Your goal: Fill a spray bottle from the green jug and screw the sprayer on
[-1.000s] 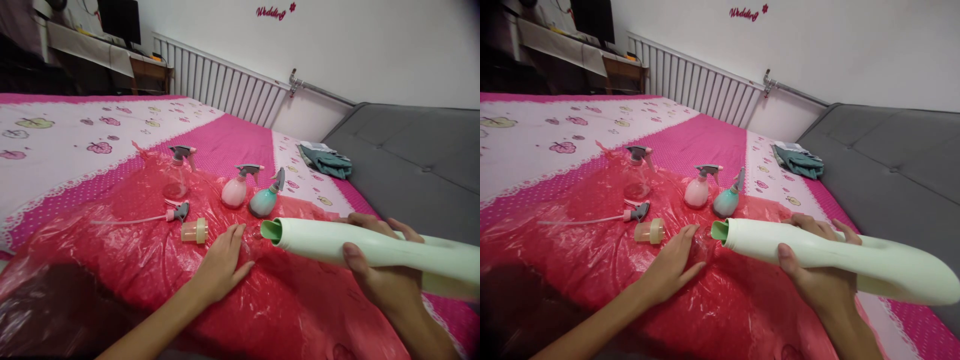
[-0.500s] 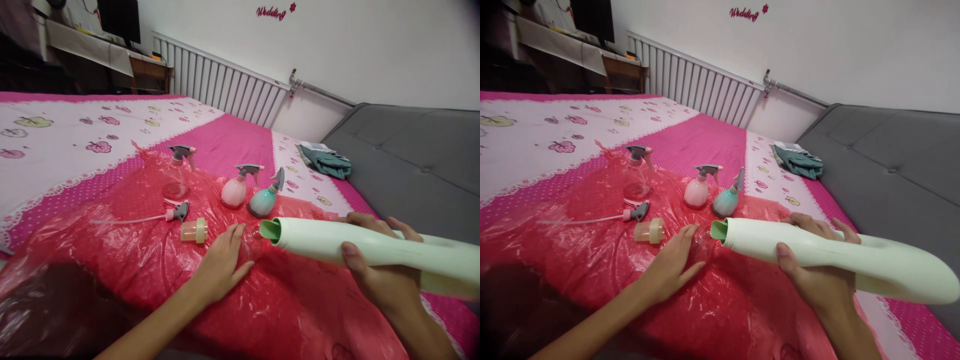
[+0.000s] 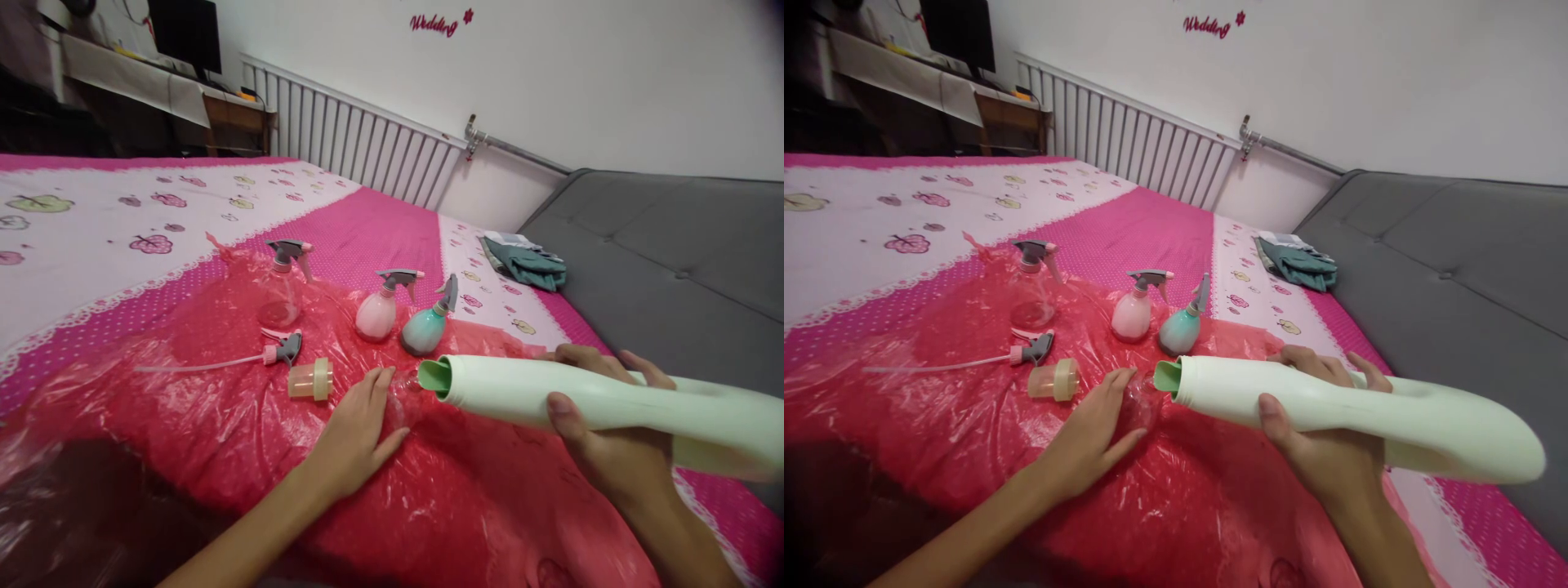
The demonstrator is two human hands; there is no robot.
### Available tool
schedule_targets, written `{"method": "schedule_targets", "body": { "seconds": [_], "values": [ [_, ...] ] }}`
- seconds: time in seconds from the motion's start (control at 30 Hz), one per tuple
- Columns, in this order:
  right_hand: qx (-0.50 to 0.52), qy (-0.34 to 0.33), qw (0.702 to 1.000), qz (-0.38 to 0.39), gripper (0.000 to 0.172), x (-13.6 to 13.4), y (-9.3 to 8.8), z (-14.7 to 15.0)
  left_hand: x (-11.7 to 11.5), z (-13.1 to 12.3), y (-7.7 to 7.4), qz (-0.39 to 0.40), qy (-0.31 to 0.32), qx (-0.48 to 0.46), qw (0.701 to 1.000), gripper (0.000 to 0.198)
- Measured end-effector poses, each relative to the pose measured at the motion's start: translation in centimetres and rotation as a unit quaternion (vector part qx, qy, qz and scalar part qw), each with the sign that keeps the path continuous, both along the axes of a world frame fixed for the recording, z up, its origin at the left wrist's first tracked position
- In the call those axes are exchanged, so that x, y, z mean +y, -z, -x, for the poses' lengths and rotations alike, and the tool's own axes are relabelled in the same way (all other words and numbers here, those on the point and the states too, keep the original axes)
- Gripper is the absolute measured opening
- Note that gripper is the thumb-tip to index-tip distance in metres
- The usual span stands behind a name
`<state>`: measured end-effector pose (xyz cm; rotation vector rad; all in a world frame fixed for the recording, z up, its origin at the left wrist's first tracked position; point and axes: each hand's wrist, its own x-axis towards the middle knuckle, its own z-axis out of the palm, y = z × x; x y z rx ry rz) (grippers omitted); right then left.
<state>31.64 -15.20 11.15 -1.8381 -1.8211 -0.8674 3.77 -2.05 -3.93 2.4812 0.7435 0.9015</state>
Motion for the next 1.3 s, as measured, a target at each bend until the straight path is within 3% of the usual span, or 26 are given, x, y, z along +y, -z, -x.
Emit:
{"method": "schedule_targets", "body": {
  "seconds": [1.3],
  "values": [
    [-0.021, -0.006, 1.0, -0.002, 0.028, -0.25, -0.09, -0.39, -0.06, 0.01, -0.32, 0.01, 0.0, -0.016, 1.0, 0.073]
  ]
}}
